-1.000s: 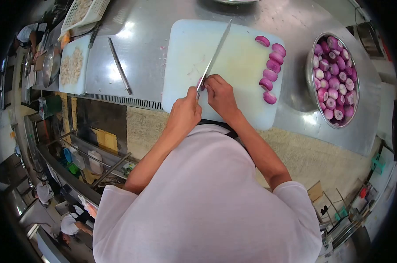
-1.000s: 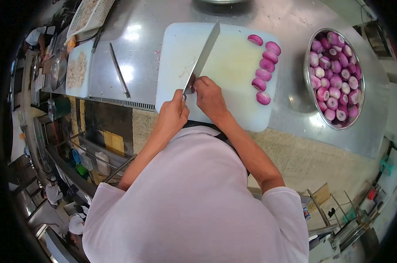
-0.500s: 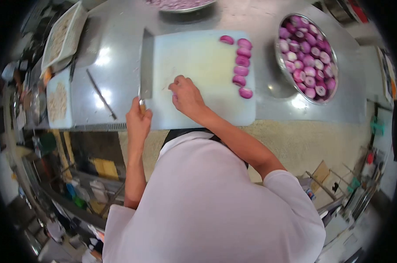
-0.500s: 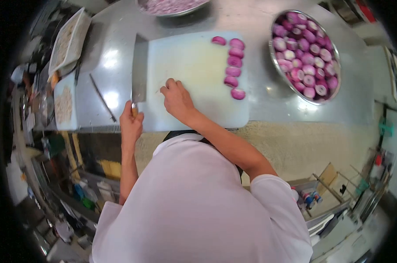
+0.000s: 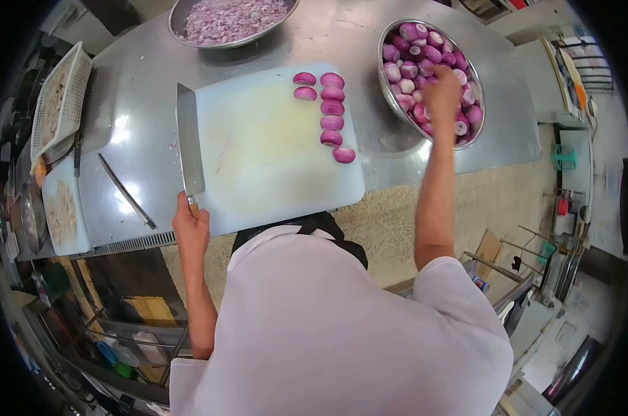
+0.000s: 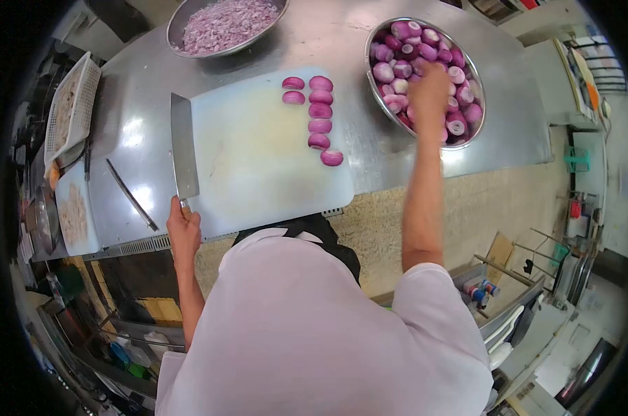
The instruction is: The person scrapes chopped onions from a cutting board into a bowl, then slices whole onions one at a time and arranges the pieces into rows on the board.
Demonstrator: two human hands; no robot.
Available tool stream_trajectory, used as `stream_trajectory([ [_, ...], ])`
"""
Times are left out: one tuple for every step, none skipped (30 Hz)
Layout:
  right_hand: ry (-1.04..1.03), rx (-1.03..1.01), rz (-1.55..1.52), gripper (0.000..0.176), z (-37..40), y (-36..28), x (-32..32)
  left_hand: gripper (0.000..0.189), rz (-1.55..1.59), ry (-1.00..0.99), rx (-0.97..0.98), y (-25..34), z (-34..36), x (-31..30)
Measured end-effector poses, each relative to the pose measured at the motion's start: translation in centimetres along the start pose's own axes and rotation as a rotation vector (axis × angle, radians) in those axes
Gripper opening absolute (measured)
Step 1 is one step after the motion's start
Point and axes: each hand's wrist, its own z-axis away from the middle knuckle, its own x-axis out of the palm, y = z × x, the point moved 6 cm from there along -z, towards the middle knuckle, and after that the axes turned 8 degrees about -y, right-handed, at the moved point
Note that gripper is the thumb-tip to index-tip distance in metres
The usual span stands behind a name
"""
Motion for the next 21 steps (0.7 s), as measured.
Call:
stream_trajectory([
  [-0.28, 0.156, 0.249, 0.031, -0.3, 4.7, 0.9, 0.035, 0.005, 0.007, -0.002, 0.0, -0.1, -0.1],
  [-0.435, 0.182, 0.265, 0.035, 0.1, 7.9, 1.5, 0.036, -0.037, 0.003, -0.015, 0.1, -0.2, 0.0],
  [-0.479, 0.129, 0.244, 0.039, 0.7, 11.3, 3.1, 0.036, -0.079, 0.0, -0.03, 0.1, -0.2, 0.0],
  [-0.477, 0.088, 0.287, 0.041, 1.1, 10.4, 2.7, 0.036, -0.073, 0.009, -0.037, 0.1, -0.3, 0.0],
  [-0.477, 0.049, 0.327, 0.043, 1.7, 9.6, 2.4, 0.038, -0.09, 0.015, -0.008, 0.3, -0.4, 0.0],
  [-0.456, 0.02, 0.271, 0.045, 1.7, 10.2, 2.7, 0.039, -0.108, 0.024, 0.019, 0.5, -0.4, 0.0],
  [-0.44, -0.009, 0.211, 0.047, 1.8, 11.7, 2.9, 0.039, -0.109, 0.035, 0.003, 0.5, -0.5, 0.0],
  [-0.45, -0.046, 0.096, 0.048, 1.6, 12.6, 3.1, 0.041, -0.152, 0.017, 0.023, 0.7, -0.6, 0.2],
  [-0.48, -0.033, 0.166, 0.046, 1.3, 12.0, 3.0, 0.044, -0.197, 0.003, 0.041, 1.0, -0.6, 0.1],
  [-0.458, -0.022, 0.2, 0.046, 1.0, 12.5, 3.5, 0.044, -0.204, 0.028, 0.019, 1.2, -0.5, -0.3],
  [-0.341, -0.092, 0.109, 0.038, 1.3, 12.2, 2.9, 0.045, -0.226, 0.001, 0.022, 1.7, -0.6, -0.2],
  [-0.359, 0.036, 0.078, 0.036, 1.1, 11.5, 2.1, 0.047, -0.246, -0.023, 0.02, 2.1, -0.6, -0.1],
  [-0.25, 0.021, 0.058, 0.036, 0.8, 10.1, 0.9, 0.047, -0.246, 0.009, -0.006, 1.7, -0.7, -0.1],
  [-0.223, 0.078, 0.11, 0.039, 0.8, 8.5, 0.0, 0.045, -0.224, 0.035, 0.035, 1.5, -0.6, 0.0],
  [-0.24, 0.063, 0.088, 0.039, 0.9, 5.0, -0.6, 0.045, -0.207, 0.052, 0.079, 1.5, -0.3, 0.1],
  [-0.308, 0.06, -0.105, 0.038, 1.5, 0.1, -0.9, 0.045, -0.217, 0.064, 0.065, 1.9, -0.2, 0.0],
  [-0.369, 0.065, -0.293, 0.037, 2.8, -4.6, -0.4, 0.044, -0.244, 0.046, 0.034, 2.6, -0.1, 0.1],
  [-0.43, 0.043, -0.478, 0.037, 4.4, -9.1, 1.7, 0.044, -0.268, 0.023, 0.01, 3.1, -0.1, 0.0],
  [-0.537, -0.028, -0.711, 0.039, 6.3, -11.0, 6.4, 0.044, -0.271, 0.022, 0.014, 3.6, 0.0, -0.1],
  [-0.716, 0.064, -0.6, 0.039, 8.0, -16.6, 6.9, 0.042, -0.238, 0.023, 0.016, 4.0, 0.2, -0.2],
  [-0.699, -0.049, -0.769, 0.034, 10.0, -19.3, 10.0, 0.039, -0.204, 0.025, 0.015, 4.3, 0.4, -0.4],
])
